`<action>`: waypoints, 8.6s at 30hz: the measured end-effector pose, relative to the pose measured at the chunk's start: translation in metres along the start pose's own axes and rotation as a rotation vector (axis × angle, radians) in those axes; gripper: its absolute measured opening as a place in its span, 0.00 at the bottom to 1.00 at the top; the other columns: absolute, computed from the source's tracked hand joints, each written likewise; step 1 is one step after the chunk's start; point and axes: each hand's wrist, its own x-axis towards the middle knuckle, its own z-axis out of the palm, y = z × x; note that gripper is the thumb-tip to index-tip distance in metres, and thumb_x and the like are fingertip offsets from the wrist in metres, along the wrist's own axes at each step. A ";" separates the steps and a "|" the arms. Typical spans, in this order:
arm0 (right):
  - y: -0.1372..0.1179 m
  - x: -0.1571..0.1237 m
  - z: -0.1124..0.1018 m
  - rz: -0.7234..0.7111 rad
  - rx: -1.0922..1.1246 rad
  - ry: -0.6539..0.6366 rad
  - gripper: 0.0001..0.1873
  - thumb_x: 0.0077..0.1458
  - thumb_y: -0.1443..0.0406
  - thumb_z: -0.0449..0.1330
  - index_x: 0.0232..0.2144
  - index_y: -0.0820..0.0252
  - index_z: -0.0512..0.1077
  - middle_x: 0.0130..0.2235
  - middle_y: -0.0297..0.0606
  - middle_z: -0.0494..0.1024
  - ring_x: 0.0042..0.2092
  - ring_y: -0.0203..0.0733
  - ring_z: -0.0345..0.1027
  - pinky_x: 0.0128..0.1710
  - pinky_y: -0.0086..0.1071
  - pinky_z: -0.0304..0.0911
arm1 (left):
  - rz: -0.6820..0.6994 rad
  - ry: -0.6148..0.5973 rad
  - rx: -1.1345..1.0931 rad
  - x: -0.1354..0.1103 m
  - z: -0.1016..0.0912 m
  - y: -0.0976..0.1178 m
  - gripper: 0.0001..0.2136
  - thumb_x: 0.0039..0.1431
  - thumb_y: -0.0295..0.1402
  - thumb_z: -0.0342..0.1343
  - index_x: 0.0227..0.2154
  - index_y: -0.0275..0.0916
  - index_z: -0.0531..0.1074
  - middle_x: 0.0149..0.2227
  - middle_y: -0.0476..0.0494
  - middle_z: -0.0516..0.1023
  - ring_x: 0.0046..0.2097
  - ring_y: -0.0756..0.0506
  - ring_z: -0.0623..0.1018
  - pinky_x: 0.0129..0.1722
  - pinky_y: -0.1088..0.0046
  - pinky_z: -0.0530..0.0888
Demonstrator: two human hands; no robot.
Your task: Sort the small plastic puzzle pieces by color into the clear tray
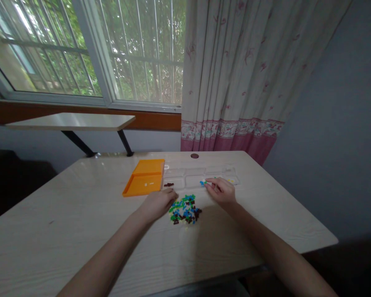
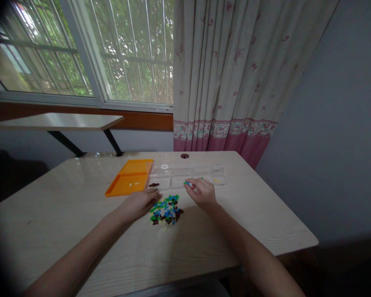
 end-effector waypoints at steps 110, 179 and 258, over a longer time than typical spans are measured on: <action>-0.007 -0.005 0.008 0.023 0.013 -0.146 0.08 0.50 0.61 0.56 0.25 0.58 0.72 0.15 0.28 0.65 0.19 0.29 0.59 0.25 0.23 0.54 | -0.047 0.087 -0.165 0.000 -0.005 0.008 0.13 0.60 0.37 0.40 0.34 0.40 0.69 0.35 0.44 0.71 0.40 0.46 0.71 0.37 0.74 0.67; 0.034 0.007 -0.016 0.208 -0.078 -0.677 0.11 0.52 0.62 0.51 0.32 0.58 0.73 0.23 0.32 0.73 0.24 0.32 0.63 0.24 0.23 0.51 | 0.035 -0.071 -0.017 0.000 -0.001 0.003 0.11 0.58 0.34 0.41 0.34 0.40 0.69 0.35 0.44 0.70 0.35 0.48 0.72 0.32 0.75 0.68; 0.004 0.007 -0.010 -0.084 0.004 0.052 0.04 0.49 0.66 0.57 0.27 0.60 0.72 0.13 0.26 0.63 0.18 0.29 0.57 0.23 0.24 0.57 | -0.048 0.040 -0.318 -0.025 -0.005 -0.011 0.16 0.59 0.40 0.38 0.26 0.37 0.66 0.23 0.48 0.69 0.25 0.51 0.68 0.25 0.79 0.59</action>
